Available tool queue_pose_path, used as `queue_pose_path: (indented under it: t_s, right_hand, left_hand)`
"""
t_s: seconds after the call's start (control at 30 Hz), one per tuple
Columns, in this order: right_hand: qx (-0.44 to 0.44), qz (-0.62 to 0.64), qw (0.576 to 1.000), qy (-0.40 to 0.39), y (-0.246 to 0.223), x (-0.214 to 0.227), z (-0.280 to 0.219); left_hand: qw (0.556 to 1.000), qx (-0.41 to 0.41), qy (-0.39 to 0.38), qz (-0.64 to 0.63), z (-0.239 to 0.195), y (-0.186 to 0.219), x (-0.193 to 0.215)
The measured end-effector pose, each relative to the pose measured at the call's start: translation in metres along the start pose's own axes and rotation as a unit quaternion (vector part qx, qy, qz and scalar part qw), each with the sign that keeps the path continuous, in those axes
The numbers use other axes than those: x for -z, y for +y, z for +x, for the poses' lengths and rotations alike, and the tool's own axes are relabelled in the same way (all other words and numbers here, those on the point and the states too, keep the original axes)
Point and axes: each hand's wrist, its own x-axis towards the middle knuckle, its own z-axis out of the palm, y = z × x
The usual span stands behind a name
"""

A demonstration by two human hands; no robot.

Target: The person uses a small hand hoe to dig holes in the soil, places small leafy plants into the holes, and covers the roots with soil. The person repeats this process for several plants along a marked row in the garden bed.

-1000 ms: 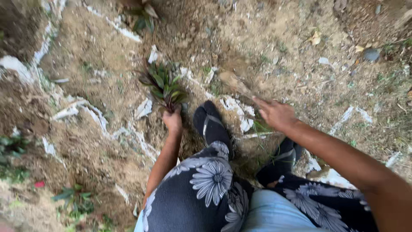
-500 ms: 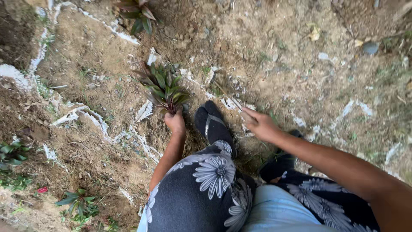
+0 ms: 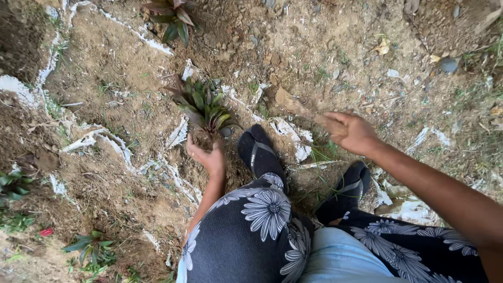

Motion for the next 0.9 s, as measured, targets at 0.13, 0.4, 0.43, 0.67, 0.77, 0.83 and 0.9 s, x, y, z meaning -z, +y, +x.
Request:
queue_pose_path:
  t_s: [0.13,0.4,0.43,0.67,0.77,0.83,0.9]
  right_hand:
    - [-0.086,0.488,0.868,-0.043,-0.028,0.001,0.003]
    - [-0.083,0.070,0.994,-0.013,-0.089,0.005,-0.021]
    - [-0.047,-0.008,0.999,0.023,-0.097,0.002,-0.025]
    - [-0.061,-0.134,0.989,0.026,-0.131,-0.031,-0.031]
    - [-0.067,-0.126,0.989,0.026,-0.139,-0.046,-0.035]
    - [-0.071,-0.082,0.994,0.027,-0.144,-0.053,-0.035]
    - [-0.078,-0.086,0.993,0.020,-0.149,-0.057,-0.032]
  left_hand:
    - [0.983,-0.179,0.034,0.011,-0.018,0.044,0.011]
    - [0.691,0.313,-0.516,-0.398,-0.040,0.095,-0.077]
    - [0.662,0.363,-0.535,-0.379,-0.039,0.103,-0.086]
    - [0.558,0.500,-0.476,-0.461,-0.033,0.134,-0.124]
    - [0.519,0.563,-0.415,-0.491,-0.048,0.120,-0.142]
    - [0.507,0.564,-0.406,-0.509,-0.060,0.106,-0.158]
    - [0.536,0.531,-0.414,-0.509,-0.069,0.092,-0.173]
